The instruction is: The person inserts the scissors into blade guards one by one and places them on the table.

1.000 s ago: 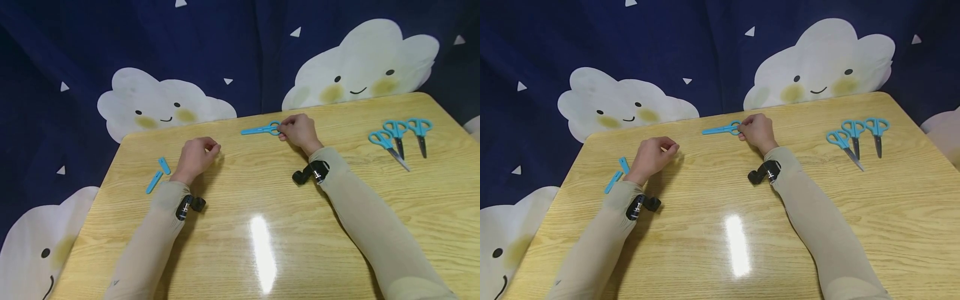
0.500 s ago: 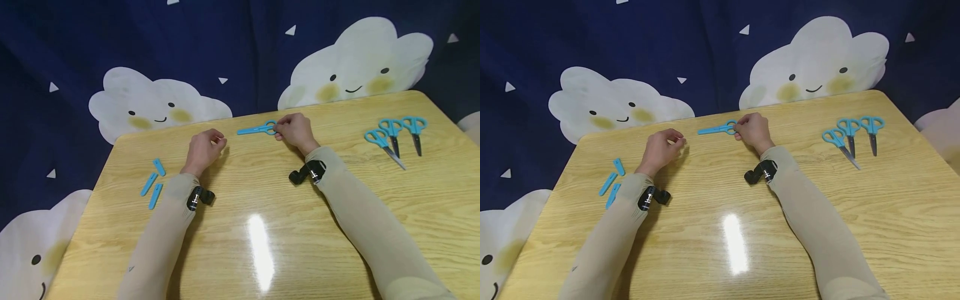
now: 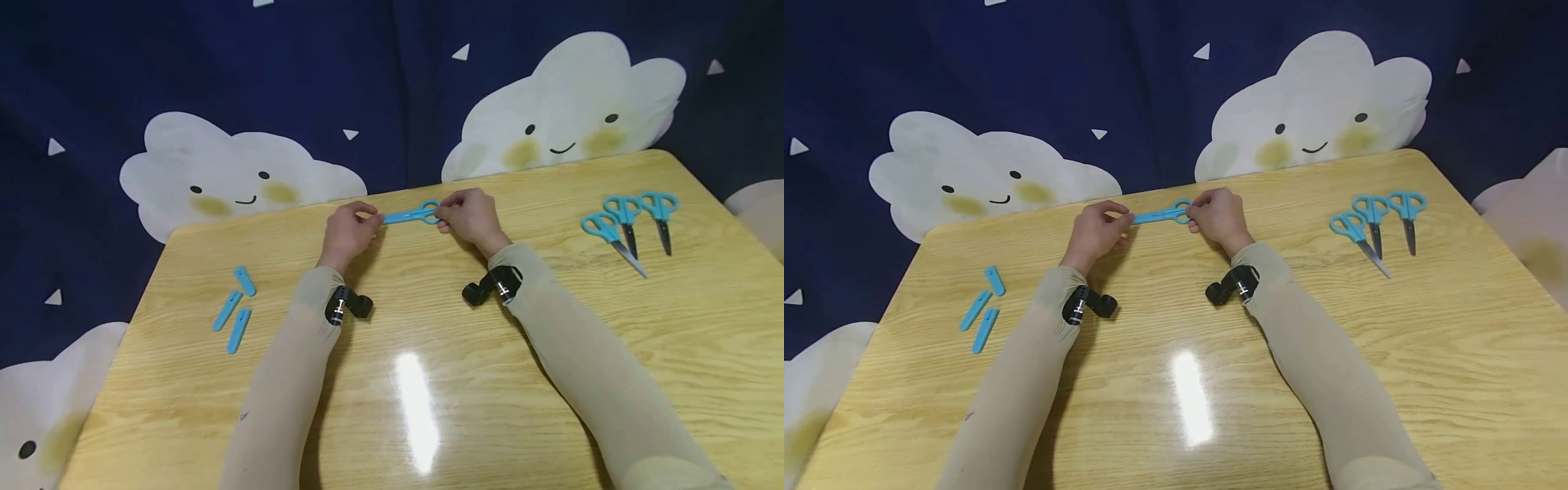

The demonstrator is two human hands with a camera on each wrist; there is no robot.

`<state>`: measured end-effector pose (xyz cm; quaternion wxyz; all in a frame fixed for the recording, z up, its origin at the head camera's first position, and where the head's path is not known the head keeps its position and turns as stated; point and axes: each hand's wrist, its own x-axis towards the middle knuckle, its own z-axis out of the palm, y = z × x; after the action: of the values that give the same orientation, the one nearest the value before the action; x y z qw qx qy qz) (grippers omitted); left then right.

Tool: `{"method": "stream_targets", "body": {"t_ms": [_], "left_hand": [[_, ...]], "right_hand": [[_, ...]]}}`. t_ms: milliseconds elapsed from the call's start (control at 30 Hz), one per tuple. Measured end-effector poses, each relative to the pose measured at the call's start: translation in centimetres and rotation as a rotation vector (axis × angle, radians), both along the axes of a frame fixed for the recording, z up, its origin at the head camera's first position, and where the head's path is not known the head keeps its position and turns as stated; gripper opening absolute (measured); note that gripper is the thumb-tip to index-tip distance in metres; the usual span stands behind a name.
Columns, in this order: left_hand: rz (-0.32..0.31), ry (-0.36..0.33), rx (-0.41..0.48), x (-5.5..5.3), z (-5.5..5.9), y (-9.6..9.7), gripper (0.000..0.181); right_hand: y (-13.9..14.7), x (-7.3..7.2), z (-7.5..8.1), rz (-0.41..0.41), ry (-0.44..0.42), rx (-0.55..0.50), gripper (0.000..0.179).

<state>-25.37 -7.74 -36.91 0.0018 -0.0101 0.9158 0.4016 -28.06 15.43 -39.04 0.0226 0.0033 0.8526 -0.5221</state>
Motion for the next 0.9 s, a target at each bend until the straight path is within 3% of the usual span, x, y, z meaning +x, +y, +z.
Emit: {"method": "stream_targets", "body": {"t_ms": [133,367,467,900], "left_hand": [[0.057,-0.026,0.006,-0.2,-0.3,-0.2,0.027],[0.041,-0.038,0.211,-0.9,-1.5,-0.7,0.020],[0.028,-0.044,0.260,-1.0,-1.8,-0.9,0.021],[-0.014,-0.022,0.297,-1.2,-1.9,-1.2,0.019]], "right_hand": [[-0.2,0.1,0.0,0.010,-0.008,-0.009,0.021],[-0.2,0.1,0.1,-0.007,0.013,0.026,0.021],[-0.1,0.1,0.1,-0.004,0.008,0.028,0.021],[0.0,0.2,0.3,0.018,0.002,0.014,0.022]]}}
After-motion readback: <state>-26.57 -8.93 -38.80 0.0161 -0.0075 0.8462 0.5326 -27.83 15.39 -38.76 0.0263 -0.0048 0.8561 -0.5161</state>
